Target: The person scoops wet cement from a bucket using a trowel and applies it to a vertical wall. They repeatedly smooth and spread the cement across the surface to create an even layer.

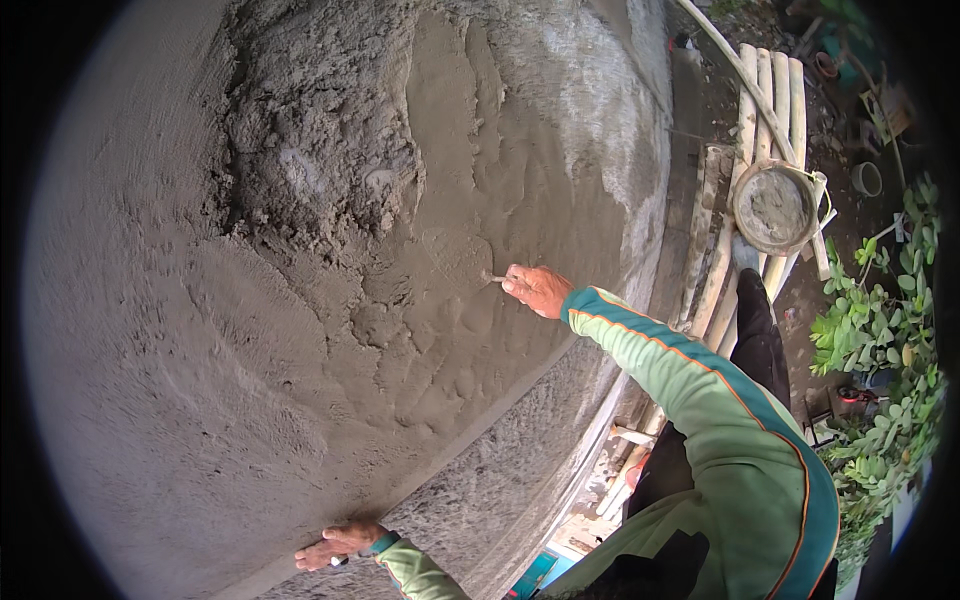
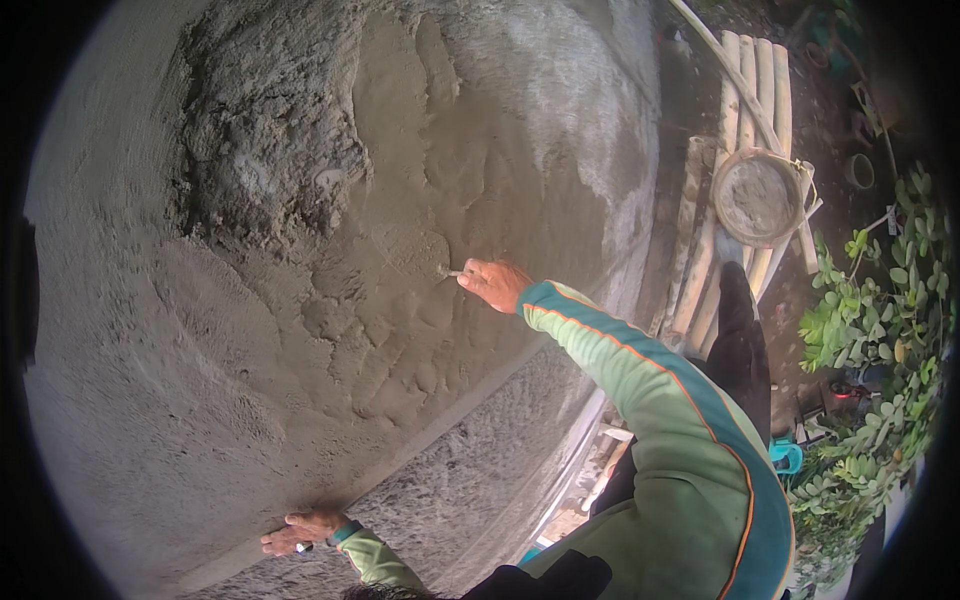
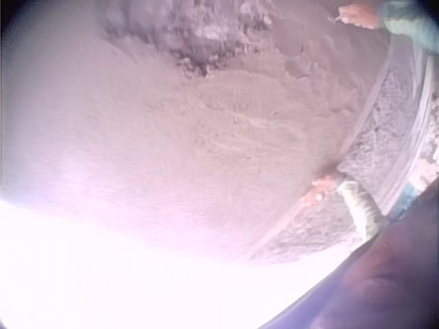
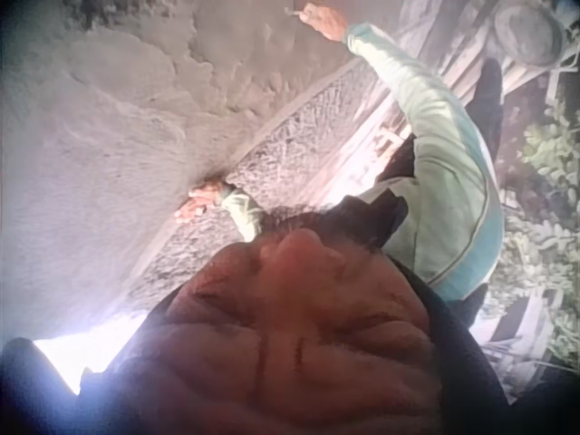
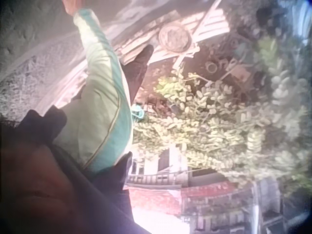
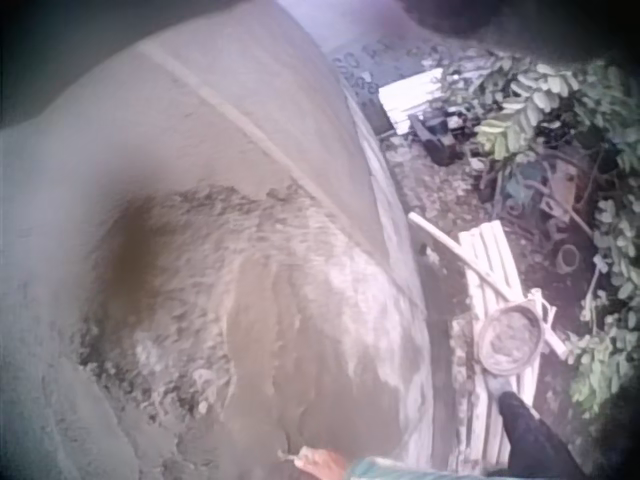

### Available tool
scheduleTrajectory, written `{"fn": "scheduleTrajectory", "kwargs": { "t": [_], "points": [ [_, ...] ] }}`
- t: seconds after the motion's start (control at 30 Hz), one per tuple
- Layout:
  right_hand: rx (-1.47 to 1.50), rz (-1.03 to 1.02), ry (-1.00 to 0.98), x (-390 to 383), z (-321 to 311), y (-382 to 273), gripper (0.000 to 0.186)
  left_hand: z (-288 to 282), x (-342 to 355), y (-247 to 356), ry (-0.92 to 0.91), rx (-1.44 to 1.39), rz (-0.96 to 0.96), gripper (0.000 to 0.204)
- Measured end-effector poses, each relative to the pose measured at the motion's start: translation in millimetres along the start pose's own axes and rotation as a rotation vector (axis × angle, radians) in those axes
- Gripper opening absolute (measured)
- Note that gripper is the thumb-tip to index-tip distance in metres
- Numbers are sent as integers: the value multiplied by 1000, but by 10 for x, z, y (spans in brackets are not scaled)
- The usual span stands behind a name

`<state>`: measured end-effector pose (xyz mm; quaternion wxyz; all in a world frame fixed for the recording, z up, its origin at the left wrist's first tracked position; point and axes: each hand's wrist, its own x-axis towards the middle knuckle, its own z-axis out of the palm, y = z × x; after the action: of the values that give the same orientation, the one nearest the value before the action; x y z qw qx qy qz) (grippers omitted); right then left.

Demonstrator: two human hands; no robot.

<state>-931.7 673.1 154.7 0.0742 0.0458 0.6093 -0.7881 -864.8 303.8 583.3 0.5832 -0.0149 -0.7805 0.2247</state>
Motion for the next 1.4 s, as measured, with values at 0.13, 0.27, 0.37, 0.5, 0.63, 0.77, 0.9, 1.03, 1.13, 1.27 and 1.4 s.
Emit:
{"fn": "scheduleTrajectory", "kwargs": {
  "t": [0.13,0.27,0.37,0.5,0.63,0.77,0.9,1.03,1.13,1.27,1.4],
  "points": [
    [-128,64,84,-505,-102,630,55,20,-6,-38,21,22,85,82],
    [-205,452,535,-1568,-759,1586,49,116,-125,-63,-13,-44,34,81],
    [-519,733,754,-2470,-1643,2244,47,162,-341,34,-21,-61,102,80],
    [-631,1166,774,-3344,-2999,2985,43,181,-594,345,-52,-77,192,80],
    [-441,1723,394,-3343,-4064,3835,26,232,-788,744,-98,-105,260,79],
    [-561,1157,377,-3135,-4034,4401,23,301,-896,1080,-138,-110,329,79],
    [565,1046,1050,-2760,-3870,4497,27,339,-940,1324,-175,-105,374,79],
    [586,821,1221,-2333,-3986,4435,24,380,-919,1494,-184,-109,398,78],
    [670,765,1300,-2285,-3912,4406,20,426,-895,1557,-184,-122,406,78],
    [687,654,1321,-2564,-3603,4276,17,483,-887,1558,-166,-133,391,78],
    [608,557,1287,-2876,-3413,3912,16,529,-892,1473,-148,-137,362,77]
  ]
}}
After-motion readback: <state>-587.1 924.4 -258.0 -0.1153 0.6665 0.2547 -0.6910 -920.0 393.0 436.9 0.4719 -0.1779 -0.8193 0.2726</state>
